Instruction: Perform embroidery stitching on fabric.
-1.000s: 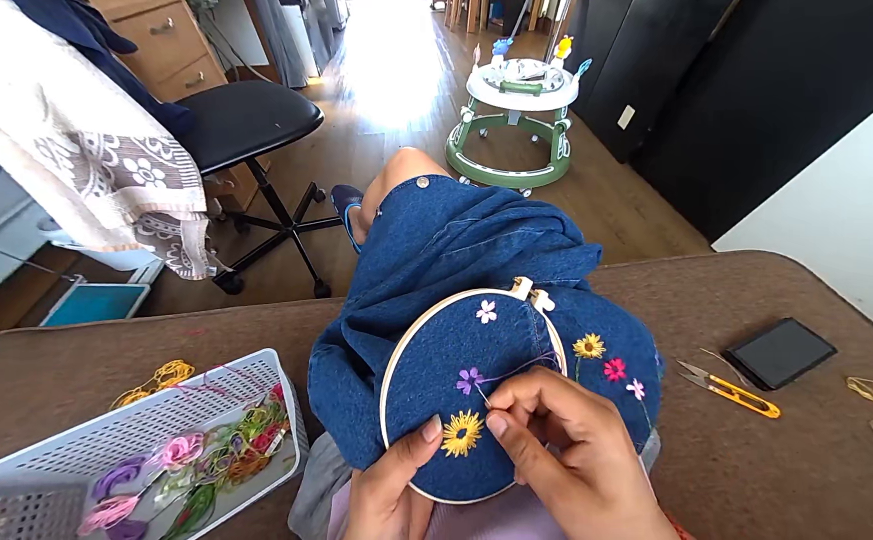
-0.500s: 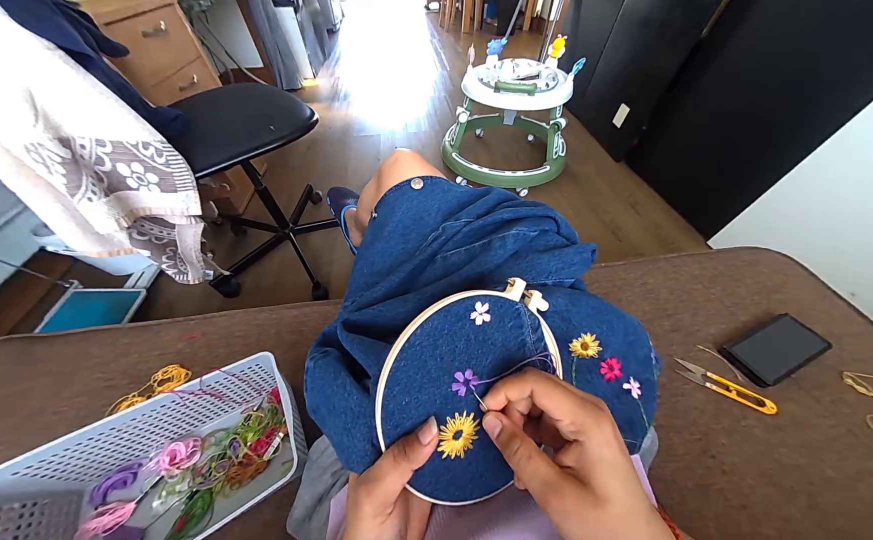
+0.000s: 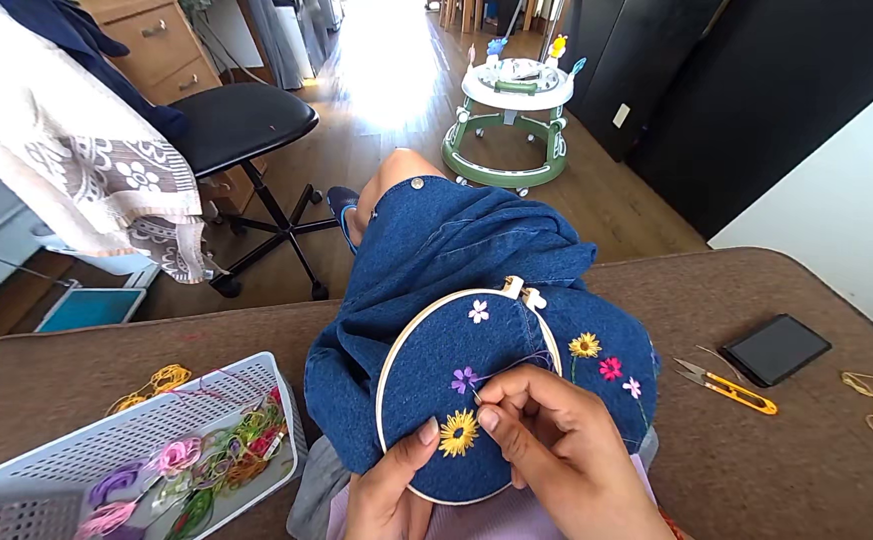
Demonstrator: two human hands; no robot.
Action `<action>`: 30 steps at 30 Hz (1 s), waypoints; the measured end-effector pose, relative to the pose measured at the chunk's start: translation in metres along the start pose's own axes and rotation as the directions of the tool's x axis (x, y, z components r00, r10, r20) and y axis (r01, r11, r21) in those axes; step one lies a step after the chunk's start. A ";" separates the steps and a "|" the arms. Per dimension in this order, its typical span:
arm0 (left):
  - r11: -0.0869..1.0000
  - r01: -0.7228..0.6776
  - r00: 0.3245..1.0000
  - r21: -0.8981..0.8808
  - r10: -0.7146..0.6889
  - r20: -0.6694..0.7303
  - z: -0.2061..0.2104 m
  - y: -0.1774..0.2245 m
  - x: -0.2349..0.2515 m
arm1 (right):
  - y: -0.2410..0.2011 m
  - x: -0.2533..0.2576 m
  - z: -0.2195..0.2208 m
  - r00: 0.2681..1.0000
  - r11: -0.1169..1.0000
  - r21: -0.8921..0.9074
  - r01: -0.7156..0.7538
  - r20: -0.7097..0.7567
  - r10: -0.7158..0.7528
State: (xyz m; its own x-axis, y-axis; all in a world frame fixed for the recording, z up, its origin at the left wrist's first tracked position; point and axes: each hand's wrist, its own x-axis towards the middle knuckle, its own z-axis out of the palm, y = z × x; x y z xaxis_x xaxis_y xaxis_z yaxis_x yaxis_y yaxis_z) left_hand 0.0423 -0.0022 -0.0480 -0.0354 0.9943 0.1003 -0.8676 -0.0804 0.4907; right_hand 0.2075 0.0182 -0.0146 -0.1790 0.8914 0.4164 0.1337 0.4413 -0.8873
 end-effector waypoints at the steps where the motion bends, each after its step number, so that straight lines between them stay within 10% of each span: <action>1: 1.000 -0.002 1.000 -0.002 0.002 -0.001 0.000 0.000 0.000 | 0.000 0.000 0.001 1.000 1.000 0.004 -0.003 -0.006 0.003; 30: 0.999 0.041 0.999 -0.032 -0.041 0.009 -0.001 0.002 0.002 | 0.012 0.001 0.016 0.989 0.991 -0.104 0.084 -0.115 -0.096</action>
State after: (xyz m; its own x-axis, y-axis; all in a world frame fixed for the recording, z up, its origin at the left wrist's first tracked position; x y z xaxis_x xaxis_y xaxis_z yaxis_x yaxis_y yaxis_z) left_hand 0.0397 -0.0006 -0.0474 0.0043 0.9961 0.0877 -0.8838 -0.0372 0.4663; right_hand 0.1930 0.0231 -0.0280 -0.0774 0.8508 0.5198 0.2186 0.5231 -0.8237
